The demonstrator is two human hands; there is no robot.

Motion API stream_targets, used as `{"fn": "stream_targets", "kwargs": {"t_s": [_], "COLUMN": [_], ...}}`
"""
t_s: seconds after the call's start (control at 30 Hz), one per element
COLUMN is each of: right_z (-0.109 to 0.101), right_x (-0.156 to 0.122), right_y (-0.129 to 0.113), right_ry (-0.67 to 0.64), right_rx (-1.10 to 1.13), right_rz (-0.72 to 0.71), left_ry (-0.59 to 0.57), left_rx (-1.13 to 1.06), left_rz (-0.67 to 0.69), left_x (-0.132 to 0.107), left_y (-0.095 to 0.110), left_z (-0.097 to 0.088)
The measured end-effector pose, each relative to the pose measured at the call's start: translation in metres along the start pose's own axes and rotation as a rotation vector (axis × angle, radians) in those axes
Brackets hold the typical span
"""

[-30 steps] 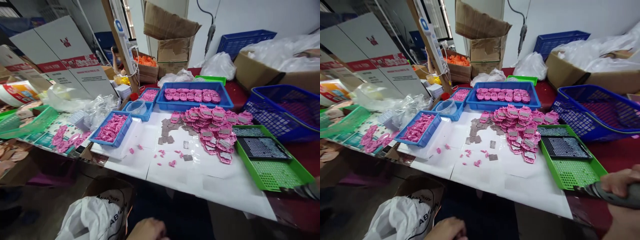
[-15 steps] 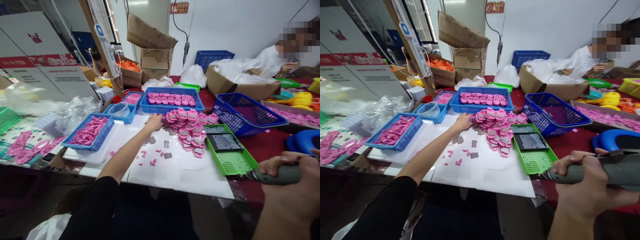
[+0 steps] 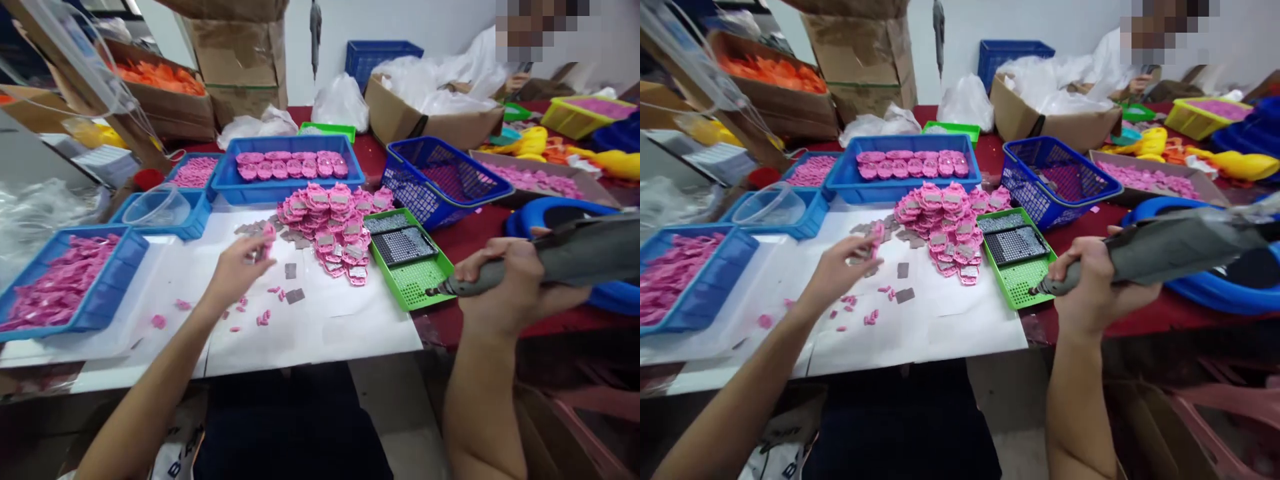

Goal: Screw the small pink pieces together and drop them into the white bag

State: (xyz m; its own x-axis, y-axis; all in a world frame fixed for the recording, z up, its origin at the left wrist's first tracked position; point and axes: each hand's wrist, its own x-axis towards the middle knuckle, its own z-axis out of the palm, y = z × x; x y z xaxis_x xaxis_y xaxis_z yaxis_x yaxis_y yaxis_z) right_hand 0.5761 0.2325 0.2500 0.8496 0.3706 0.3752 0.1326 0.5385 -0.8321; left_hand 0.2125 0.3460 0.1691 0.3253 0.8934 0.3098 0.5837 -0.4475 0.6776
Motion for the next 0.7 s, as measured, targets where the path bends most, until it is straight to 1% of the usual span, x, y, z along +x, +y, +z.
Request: {"fn": "stream_targets", "kwargs": {"t_s": [0.07, 0.13, 0.17, 0.23, 0.27, 0.33, 0.43, 0.57, 0.7], "right_z": [0.004, 0.007, 0.008, 0.009, 0.009, 0.008, 0.005, 0.003, 0.003], "right_x": [0.0, 0.0, 0.0, -0.001, -0.001, -0.001, -0.002, -0.001, -0.002], "right_y": [0.011, 0.021, 0.025, 0.032, 0.035, 0.039, 0.043, 0.046, 0.047], "right_ry": [-0.048, -0.068, -0.067, -0.082, -0.097, -0.13, -0.151, -0.14, -0.124], "right_rx": [-0.022, -0.043, -0.05, -0.064, -0.072, -0.098, -0.126, -0.124, -0.165], "right_rz": [-0.066, -0.095, -0.1, -0.109, -0.113, -0.124, -0.154, -0.166, -0.171], "left_ry": [-0.106, -0.171, -0.195, -0.198, -0.191, -0.167, -0.096, -0.015, -0.01], "left_rx": [-0.058, -0.073, -0.048, 0.004, 0.02, 0.018, -0.011, -0.027, -0.035], "left_rz": [0.195, 0.315, 0.346, 0.374, 0.373, 0.362, 0.337, 0.314, 0.346], "left_x": [-0.051, -0.092, -0.107, -0.125, -0.128, -0.128, -0.12, -0.111, -0.106], "left_y": [0.031, 0.065, 0.08, 0.101, 0.107, 0.113, 0.116, 0.124, 0.132], "left_z": [0.019, 0.044, 0.058, 0.081, 0.089, 0.101, 0.113, 0.129, 0.143]}}
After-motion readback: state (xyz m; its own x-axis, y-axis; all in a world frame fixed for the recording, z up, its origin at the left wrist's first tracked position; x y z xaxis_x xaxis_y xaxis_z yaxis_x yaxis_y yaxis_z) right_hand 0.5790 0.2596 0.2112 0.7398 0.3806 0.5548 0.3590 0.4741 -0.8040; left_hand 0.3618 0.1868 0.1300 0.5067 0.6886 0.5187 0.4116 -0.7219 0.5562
